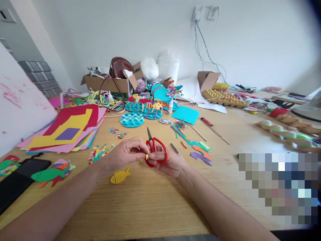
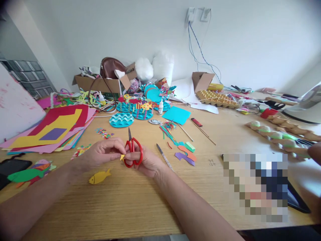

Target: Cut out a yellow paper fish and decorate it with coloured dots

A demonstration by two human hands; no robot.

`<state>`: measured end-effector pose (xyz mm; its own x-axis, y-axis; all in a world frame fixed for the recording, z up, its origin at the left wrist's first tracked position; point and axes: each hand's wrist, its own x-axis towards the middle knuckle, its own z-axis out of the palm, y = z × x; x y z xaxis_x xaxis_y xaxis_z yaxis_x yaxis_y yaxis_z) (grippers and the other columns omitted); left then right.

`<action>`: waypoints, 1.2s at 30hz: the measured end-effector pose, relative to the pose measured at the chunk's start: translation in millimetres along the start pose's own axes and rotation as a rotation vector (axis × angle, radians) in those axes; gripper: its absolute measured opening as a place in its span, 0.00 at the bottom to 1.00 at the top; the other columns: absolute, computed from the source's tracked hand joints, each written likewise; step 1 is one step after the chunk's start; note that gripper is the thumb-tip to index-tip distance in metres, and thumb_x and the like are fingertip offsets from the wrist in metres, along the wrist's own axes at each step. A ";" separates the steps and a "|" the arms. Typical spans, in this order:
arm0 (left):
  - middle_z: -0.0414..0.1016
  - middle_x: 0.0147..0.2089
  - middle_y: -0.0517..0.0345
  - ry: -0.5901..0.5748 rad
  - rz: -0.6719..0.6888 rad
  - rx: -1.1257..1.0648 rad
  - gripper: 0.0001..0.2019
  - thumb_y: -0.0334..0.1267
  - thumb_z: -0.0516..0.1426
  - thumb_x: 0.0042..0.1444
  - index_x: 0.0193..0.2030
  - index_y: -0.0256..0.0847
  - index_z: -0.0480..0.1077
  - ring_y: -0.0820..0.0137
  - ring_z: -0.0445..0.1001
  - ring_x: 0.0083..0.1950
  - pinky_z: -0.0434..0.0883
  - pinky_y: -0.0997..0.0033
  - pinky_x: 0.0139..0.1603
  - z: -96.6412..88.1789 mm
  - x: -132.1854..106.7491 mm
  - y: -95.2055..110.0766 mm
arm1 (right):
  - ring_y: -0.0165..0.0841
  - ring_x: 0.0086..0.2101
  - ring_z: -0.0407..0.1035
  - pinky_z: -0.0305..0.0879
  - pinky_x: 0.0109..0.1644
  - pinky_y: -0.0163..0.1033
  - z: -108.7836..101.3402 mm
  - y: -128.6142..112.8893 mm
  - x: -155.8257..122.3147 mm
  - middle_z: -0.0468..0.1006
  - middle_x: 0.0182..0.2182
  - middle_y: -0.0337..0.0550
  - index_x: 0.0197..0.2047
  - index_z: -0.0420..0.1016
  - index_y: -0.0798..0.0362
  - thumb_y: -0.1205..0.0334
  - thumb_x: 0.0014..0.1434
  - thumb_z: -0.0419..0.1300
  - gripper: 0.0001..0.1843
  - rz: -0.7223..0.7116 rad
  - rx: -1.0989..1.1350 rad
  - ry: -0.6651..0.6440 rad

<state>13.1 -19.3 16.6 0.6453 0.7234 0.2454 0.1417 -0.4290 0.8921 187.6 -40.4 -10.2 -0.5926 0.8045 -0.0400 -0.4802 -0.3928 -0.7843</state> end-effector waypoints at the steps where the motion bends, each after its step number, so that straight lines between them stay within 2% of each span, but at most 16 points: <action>1: 0.69 0.33 0.58 -0.001 0.003 -0.001 0.03 0.34 0.56 0.51 0.31 0.40 0.72 0.72 0.68 0.36 0.65 0.73 0.38 0.2 0.0 0.0 | 0.20 0.20 0.57 0.53 0.27 0.29 -0.4 0.3 -0.1 0.65 0.19 0.30 0.30 0.68 0.53 0.70 0.44 0.64 0.10 0.004 0.017 -0.008; 6: 0.70 0.32 0.57 -0.017 0.034 0.033 0.04 0.35 0.56 0.52 0.31 0.40 0.72 0.70 0.69 0.37 0.66 0.72 0.40 1.6 0.4 0.1 | 0.20 0.20 0.57 0.52 0.27 0.28 -0.5 1.1 0.4 0.65 0.20 0.30 0.30 0.68 0.54 0.69 0.42 0.65 0.11 0.024 0.020 -0.005; 9: 0.70 0.33 0.58 0.007 -0.007 0.032 0.04 0.35 0.56 0.51 0.30 0.39 0.71 0.70 0.69 0.37 0.66 0.72 0.40 1.3 1.7 1.9 | 0.21 0.20 0.57 0.53 0.26 0.30 0.9 0.5 1.7 0.64 0.19 0.30 0.29 0.67 0.54 0.66 0.41 0.66 0.12 0.014 -0.048 0.065; 15: 0.67 0.24 0.64 0.122 -0.321 0.008 0.03 0.35 0.55 0.43 0.25 0.38 0.65 0.73 0.68 0.28 0.65 0.74 0.30 -1.0 7.7 2.7 | 0.23 0.20 0.58 0.52 0.24 0.31 6.1 -6.2 2.7 0.69 0.24 0.34 0.29 0.64 0.54 0.64 0.41 0.64 0.12 -0.243 -0.402 0.371; 20: 0.66 0.22 0.65 0.141 -0.380 0.015 0.03 0.34 0.54 0.40 0.24 0.39 0.64 0.74 0.66 0.26 0.62 0.76 0.28 0.9 8.9 1.3 | 0.24 0.23 0.58 0.54 0.24 0.31 12.0 -9.7 1.0 0.67 0.24 0.33 0.28 0.63 0.53 0.64 0.42 0.62 0.10 -0.253 -0.688 0.399; 23: 0.66 0.22 0.66 0.103 -0.384 0.038 0.03 0.33 0.54 0.40 0.25 0.39 0.65 0.75 0.65 0.25 0.61 0.76 0.26 2.9 9.2 -2.8 | 0.24 0.23 0.57 0.53 0.24 0.31 12.9 -7.6 1.6 0.65 0.22 0.32 0.27 0.63 0.53 0.65 0.43 0.62 0.10 -0.241 -0.789 0.399; 29: 0.66 0.23 0.65 0.067 -0.398 0.022 0.04 0.33 0.54 0.40 0.26 0.39 0.66 0.74 0.65 0.26 0.63 0.75 0.27 4.7 9.3 -8.3 | 0.23 0.21 0.56 0.52 0.24 0.31 12.9 -6.2 1.8 0.63 0.20 0.30 0.26 0.63 0.53 0.65 0.44 0.61 0.09 -0.242 -0.809 0.399; 34: 0.71 0.29 0.60 0.110 -0.383 -0.108 0.09 0.40 0.54 0.48 0.35 0.38 0.66 0.71 0.70 0.32 0.66 0.71 0.35 6.3 1.9 -1.3 | 0.23 0.21 0.57 0.52 0.22 0.30 13.1 -6.5 0.5 0.65 0.23 0.32 0.28 0.62 0.53 0.63 0.44 0.61 0.10 -0.245 -0.691 0.403; 36: 0.71 0.30 0.59 0.133 -0.367 -0.133 0.10 0.42 0.53 0.50 0.35 0.38 0.65 0.72 0.70 0.32 0.66 0.71 0.35 10.2 -1.4 -0.6 | 0.23 0.21 0.58 0.52 0.22 0.30 12.5 -4.6 1.1 0.65 0.23 0.32 0.29 0.61 0.52 0.62 0.44 0.61 0.11 -0.256 -0.636 0.414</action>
<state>19.8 -25.6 11.9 0.4663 0.8827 -0.0591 0.2401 -0.0620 0.9688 181.1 -43.3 1.1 -0.1656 0.9844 0.0601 -0.0341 0.0551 -0.9979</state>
